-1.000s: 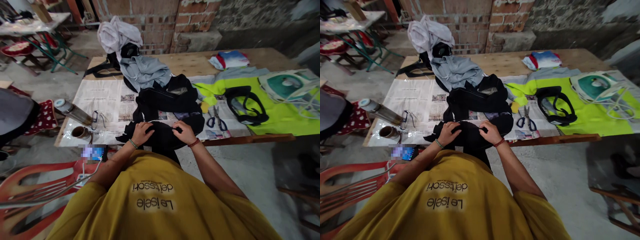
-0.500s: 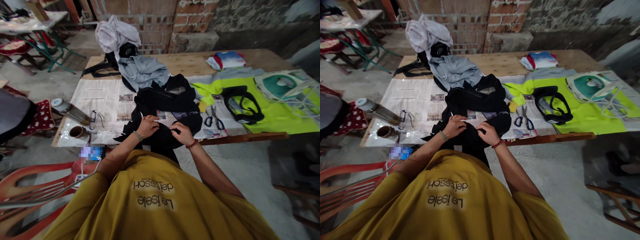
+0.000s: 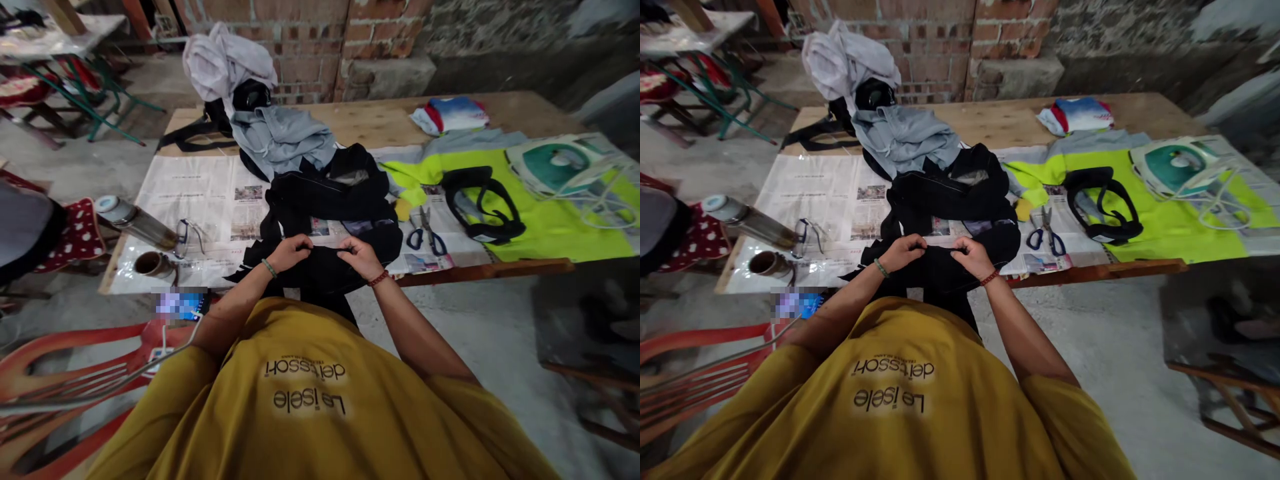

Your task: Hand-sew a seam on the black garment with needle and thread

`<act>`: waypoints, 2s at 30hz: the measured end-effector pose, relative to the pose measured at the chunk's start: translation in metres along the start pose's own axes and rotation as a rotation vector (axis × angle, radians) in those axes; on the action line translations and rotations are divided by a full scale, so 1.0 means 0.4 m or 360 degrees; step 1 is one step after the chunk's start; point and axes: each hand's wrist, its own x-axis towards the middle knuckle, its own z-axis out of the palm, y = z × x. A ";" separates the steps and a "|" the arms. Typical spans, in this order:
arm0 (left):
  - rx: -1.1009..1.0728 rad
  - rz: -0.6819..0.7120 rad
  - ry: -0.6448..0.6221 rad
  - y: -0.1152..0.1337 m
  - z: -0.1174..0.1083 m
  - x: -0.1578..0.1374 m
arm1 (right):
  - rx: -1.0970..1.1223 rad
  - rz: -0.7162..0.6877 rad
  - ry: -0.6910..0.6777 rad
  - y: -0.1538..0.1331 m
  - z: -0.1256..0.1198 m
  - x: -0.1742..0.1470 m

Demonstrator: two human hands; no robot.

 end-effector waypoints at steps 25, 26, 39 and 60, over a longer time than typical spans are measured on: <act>-0.0807 -0.0566 0.0324 -0.085 0.037 -0.030 | -0.0021 -0.0124 0.0660 0.010 -0.005 -0.008; -0.0815 -0.0575 0.0326 -0.088 0.038 -0.031 | 0.0004 -0.0130 0.0654 0.008 -0.007 -0.017; -0.0833 -0.0629 0.0414 -0.109 0.049 -0.032 | -0.0343 0.0114 0.0085 -0.030 0.120 -0.063; -0.0610 -0.0478 0.0388 -0.110 0.053 -0.042 | -0.0692 0.0097 -0.0045 0.035 0.165 -0.049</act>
